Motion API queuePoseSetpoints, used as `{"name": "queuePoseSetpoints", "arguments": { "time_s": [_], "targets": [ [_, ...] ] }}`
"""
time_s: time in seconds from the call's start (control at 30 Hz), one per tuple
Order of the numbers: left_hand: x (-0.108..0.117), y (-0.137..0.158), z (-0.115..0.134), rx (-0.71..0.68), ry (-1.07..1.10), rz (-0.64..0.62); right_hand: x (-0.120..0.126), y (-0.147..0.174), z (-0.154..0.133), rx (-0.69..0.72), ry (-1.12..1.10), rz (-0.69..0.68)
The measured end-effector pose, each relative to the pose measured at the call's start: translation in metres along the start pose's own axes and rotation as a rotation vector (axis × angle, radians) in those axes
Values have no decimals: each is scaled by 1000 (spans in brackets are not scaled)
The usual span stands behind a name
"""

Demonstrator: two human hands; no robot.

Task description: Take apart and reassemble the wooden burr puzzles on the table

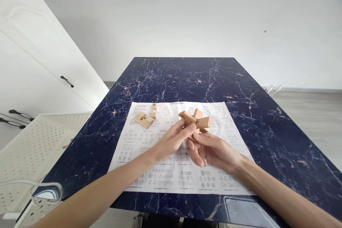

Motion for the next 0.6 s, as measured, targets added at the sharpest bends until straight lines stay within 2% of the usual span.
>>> {"name": "queuePoseSetpoints", "arguments": {
  "time_s": [0.1,0.17,0.23,0.3,0.37,0.43,0.5,0.6],
  "targets": [
    [2,-2,-3,73,67,-38,-3,0,-3,-10,135,11],
    [3,-4,-3,57,151,-52,-6,0,-6,-16,270,28],
    [5,-6,-1,21,198,-49,-5,2,-10,-27,464,122],
    [7,-7,0,-28,218,-16,0,8,-17,14,712,345],
    [8,-8,1,-71,244,7,4,18,-27,139,930,632],
    [7,-9,1,-89,269,-10,7,26,-32,261,1047,823],
    [5,-9,2,-86,271,-44,8,28,-34,285,1132,855],
    [5,-9,3,-48,204,-89,8,24,-35,242,1245,771]
  ]
}}
Point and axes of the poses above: each hand's wrist, its own y-axis away from the middle knuckle, its own x-axis out of the back of the hand, z = x × y, the point moved 4 cm from there along -y, towards the middle knuckle, and after that the axes turned 14 degrees about -z, right-handed, at the moved point
